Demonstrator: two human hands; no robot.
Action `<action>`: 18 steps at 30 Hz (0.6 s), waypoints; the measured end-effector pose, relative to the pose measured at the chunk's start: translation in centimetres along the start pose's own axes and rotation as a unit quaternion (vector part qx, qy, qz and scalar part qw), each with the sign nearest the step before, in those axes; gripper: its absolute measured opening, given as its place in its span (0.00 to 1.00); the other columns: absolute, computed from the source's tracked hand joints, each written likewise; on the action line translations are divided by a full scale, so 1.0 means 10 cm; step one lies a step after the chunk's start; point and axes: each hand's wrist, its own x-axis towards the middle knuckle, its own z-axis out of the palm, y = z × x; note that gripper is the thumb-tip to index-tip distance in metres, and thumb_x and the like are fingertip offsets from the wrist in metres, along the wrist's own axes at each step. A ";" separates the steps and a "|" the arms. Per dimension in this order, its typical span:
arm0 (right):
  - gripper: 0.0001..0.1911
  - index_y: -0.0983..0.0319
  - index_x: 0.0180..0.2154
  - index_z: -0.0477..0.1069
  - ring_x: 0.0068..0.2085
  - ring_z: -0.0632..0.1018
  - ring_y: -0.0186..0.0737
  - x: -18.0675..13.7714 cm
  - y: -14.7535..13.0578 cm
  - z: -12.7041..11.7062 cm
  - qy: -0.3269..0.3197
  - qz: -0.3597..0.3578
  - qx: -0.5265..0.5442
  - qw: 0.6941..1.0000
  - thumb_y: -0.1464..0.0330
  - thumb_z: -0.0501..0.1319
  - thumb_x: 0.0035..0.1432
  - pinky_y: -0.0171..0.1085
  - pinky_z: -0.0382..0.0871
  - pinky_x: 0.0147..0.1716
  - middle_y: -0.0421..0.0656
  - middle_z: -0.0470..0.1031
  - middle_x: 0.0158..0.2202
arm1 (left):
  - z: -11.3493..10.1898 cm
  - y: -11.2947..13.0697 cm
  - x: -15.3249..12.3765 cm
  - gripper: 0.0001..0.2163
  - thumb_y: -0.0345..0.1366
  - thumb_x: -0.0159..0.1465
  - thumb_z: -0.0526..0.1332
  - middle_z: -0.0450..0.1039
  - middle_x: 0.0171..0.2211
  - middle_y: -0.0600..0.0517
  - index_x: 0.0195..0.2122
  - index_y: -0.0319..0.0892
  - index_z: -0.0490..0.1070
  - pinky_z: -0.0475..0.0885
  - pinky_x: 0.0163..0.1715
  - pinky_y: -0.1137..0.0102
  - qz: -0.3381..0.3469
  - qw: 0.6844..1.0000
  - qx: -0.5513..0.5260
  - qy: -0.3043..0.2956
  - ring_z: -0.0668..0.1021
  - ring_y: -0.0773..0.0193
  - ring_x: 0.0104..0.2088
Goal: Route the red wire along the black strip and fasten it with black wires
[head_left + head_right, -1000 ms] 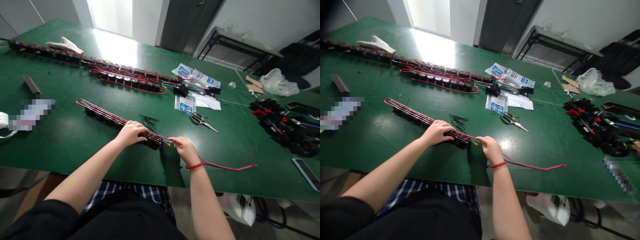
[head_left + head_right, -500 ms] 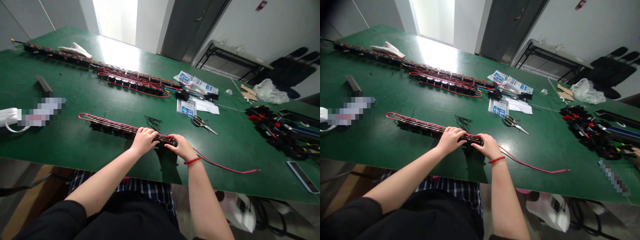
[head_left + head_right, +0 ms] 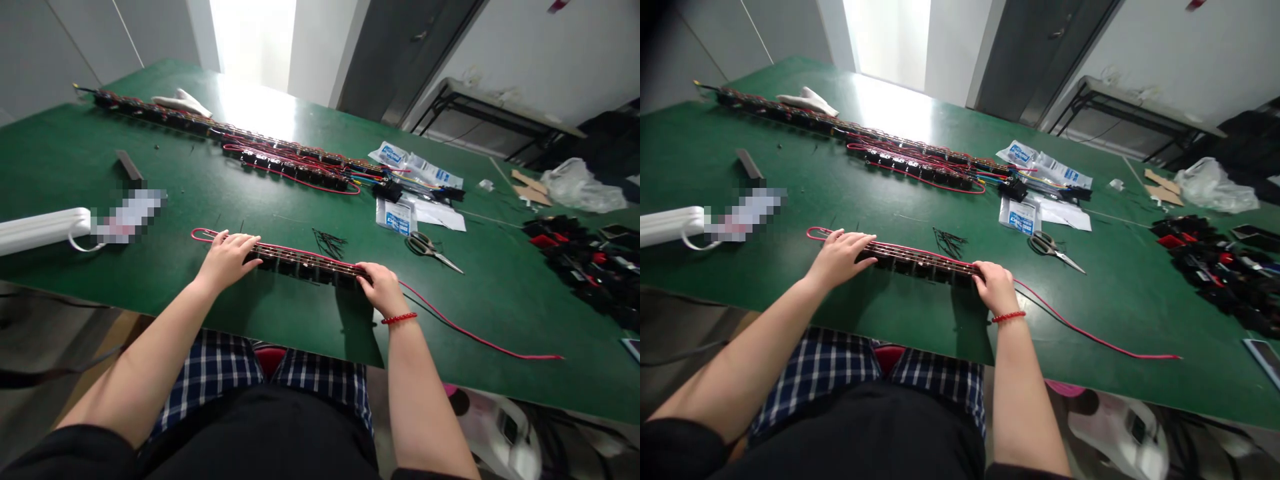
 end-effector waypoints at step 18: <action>0.09 0.59 0.42 0.74 0.42 0.76 0.44 0.03 -1.37 0.67 0.089 -0.085 0.115 0.986 0.71 0.57 0.62 0.43 0.72 0.44 0.46 0.78 0.40 | 0.20 0.15 0.05 0.17 0.41 0.66 0.58 0.74 0.51 0.47 0.56 0.47 0.68 0.60 0.57 0.54 0.005 0.999 -0.015 0.036 0.74 0.52 0.52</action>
